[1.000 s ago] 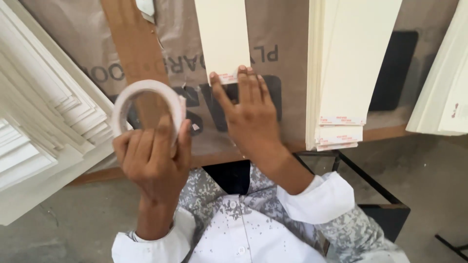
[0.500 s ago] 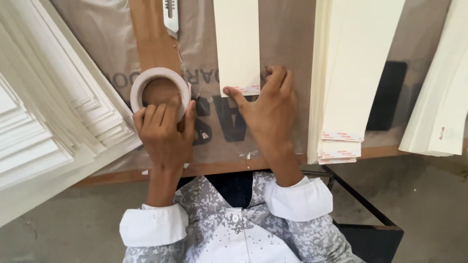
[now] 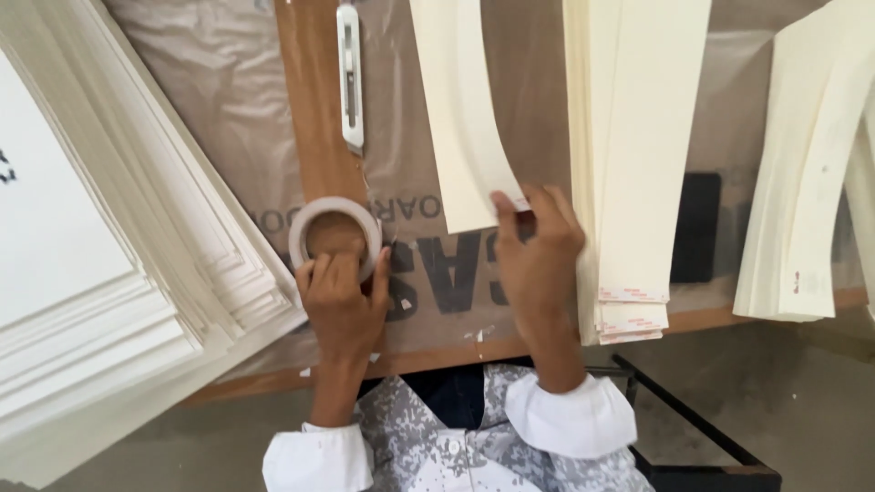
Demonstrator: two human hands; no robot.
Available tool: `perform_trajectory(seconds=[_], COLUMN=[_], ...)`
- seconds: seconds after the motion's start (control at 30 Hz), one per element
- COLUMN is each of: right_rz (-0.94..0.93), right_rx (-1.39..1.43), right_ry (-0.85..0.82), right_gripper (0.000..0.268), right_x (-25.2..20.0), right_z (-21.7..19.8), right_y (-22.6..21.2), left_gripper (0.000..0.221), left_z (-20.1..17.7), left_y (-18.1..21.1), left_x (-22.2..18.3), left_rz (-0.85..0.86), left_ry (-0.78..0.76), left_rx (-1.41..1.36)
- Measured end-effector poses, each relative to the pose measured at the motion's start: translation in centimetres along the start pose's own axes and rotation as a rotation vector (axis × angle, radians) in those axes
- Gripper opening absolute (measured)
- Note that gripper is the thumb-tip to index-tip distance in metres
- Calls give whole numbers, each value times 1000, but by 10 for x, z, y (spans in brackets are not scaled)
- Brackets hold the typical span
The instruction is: Applying double-sided adhesive tape to long strips of paper cardstock.
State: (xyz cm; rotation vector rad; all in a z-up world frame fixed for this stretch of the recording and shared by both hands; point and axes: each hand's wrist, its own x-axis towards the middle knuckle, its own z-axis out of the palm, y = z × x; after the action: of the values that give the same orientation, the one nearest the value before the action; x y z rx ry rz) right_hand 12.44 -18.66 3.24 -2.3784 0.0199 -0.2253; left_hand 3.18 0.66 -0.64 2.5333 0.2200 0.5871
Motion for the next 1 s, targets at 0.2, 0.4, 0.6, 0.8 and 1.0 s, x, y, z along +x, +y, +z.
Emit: perform_trajectory(seconds=[0.2,0.4,0.6,0.8,1.0], right_rz=[224,357,507,631,367], right_rx=[141,418,468,83,-402], right_ry=[121,208,213,114,-85], right_gripper=[19,20,20,43,45], right_x=[7,-20,-54,-50,-63], right_z=[-76,-117,-124,-138,-113], right_y=[5,60,84,51,34], left_gripper=[27,27,28,29,29], left_z=[-2,-1,0,0,0], left_y=[0,1,-1,0,0], left_x=[1,1,0,0,-1], left_rz=[-6,-24,-10,-25,-21], left_ry=[-14,-34,-39,-64,-44], left_rx=[-13,-23,-4,7,12])
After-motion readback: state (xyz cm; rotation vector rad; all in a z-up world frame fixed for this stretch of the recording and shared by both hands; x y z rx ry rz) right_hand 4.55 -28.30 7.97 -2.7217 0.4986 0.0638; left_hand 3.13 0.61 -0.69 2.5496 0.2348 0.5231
